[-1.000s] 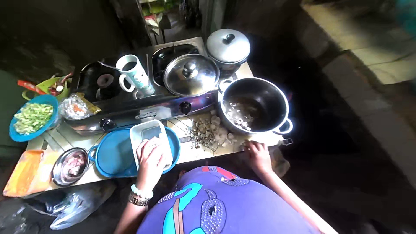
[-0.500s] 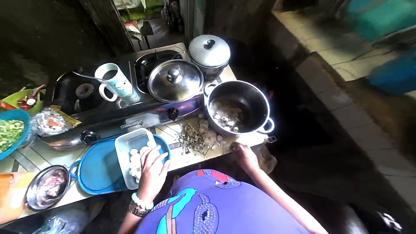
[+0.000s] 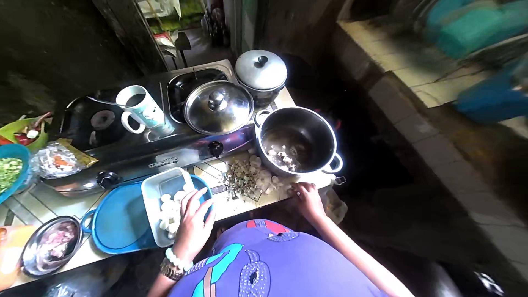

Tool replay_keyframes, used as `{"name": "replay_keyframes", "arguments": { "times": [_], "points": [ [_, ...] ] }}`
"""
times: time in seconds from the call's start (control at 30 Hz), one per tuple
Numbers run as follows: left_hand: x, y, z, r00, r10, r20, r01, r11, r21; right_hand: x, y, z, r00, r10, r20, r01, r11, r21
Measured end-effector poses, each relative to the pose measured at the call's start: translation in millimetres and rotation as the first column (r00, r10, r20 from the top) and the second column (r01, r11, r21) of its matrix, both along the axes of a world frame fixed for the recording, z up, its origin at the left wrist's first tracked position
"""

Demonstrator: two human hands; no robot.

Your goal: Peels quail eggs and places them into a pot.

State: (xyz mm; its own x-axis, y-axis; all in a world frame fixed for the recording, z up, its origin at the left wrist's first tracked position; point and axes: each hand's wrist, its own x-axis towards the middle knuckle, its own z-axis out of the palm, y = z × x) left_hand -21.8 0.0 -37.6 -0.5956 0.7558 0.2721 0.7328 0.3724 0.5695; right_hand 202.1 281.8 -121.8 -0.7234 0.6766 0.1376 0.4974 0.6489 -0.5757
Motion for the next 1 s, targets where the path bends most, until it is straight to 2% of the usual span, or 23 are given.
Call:
{"name": "replay_keyframes", "arguments": {
  "times": [0.07, 0.17, 0.23, 0.3, 0.37, 0.4, 0.5, 0.53, 0.6, 0.63, 0.7, 0.73, 0.83, 0.93, 1.0],
  "points": [
    [0.8, -3.5, -0.9, 1.000, -0.001, 0.012, 0.001, 1.000, 0.010, -2.3, -3.2, -1.4, 0.989, 0.030, -0.147, -0.016, 0.995, 0.098],
    [0.6, -9.9, -4.6, 0.999, 0.007, 0.044, -0.007, 1.000, -0.009, -2.3, -6.4, -0.9, 0.999, 0.002, 0.042, 0.002, 0.996, -0.087],
    [1.4, -7.7, -5.1, 1.000, -0.005, 0.026, 0.005, 1.000, -0.012, -3.7, -5.4, 1.9, 0.999, -0.036, -0.022, 0.035, 0.999, -0.036],
    [3.8, -9.1, -3.1, 1.000, -0.005, 0.028, 0.005, 1.000, 0.001, -3.4, -6.4, -4.1, 0.996, -0.002, -0.092, 0.011, 0.995, 0.097],
    [2.9, -11.3, -3.7, 1.000, 0.000, 0.028, -0.001, 1.000, 0.005, 0.1, -5.2, -9.7, 0.997, 0.023, 0.068, -0.028, 0.997, 0.072],
    [2.3, -11.1, -4.9, 1.000, -0.004, 0.022, 0.004, 1.000, -0.003, 1.2, -3.3, -9.6, 0.996, 0.021, 0.091, -0.025, 0.999, 0.043],
    [3.7, -10.7, -4.3, 1.000, -0.016, 0.016, 0.016, 1.000, 0.008, -0.3, -2.5, -3.1, 0.997, -0.016, -0.077, 0.023, 0.995, 0.097],
    [4.4, -12.3, -4.1, 1.000, -0.014, 0.028, 0.013, 1.000, 0.017, 0.4, -3.9, -3.4, 0.997, -0.014, -0.077, 0.020, 0.996, 0.085],
    [4.1, -13.6, -5.4, 0.999, -0.006, 0.034, 0.006, 1.000, 0.020, 2.8, -3.5, -3.5, 0.999, -0.004, 0.043, 0.007, 0.999, -0.053],
    [4.1, -12.6, -5.9, 0.999, -0.011, 0.032, 0.010, 1.000, 0.015, 3.9, -2.7, -3.5, 1.000, -0.002, 0.026, 0.004, 0.998, -0.060],
    [6.2, -11.4, -4.7, 0.999, -0.021, 0.031, 0.021, 1.000, 0.011, 1.6, -2.6, -1.2, 0.993, 0.014, -0.114, -0.007, 0.998, 0.060],
    [8.2, -12.0, -3.6, 0.999, -0.019, 0.038, 0.019, 1.000, 0.011, 0.6, -3.3, -1.1, 0.992, 0.023, -0.127, -0.012, 0.996, 0.090],
    [9.8, -11.6, -4.2, 0.997, -0.022, 0.078, 0.021, 1.000, 0.013, -2.4, -5.0, 4.2, 0.994, 0.019, 0.112, -0.007, 0.995, -0.102],
    [16.8, -0.2, -5.1, 0.988, -0.060, 0.140, 0.052, 0.997, 0.058, -21.0, -19.1, 25.1, 1.000, 0.023, -0.013, -0.025, 0.985, -0.170],
    [23.5, 9.4, -4.9, 0.967, -0.091, 0.240, 0.065, 0.992, 0.112, -41.6, -41.5, 47.6, 0.991, 0.094, -0.097, -0.118, 0.948, -0.295]
  ]
}}
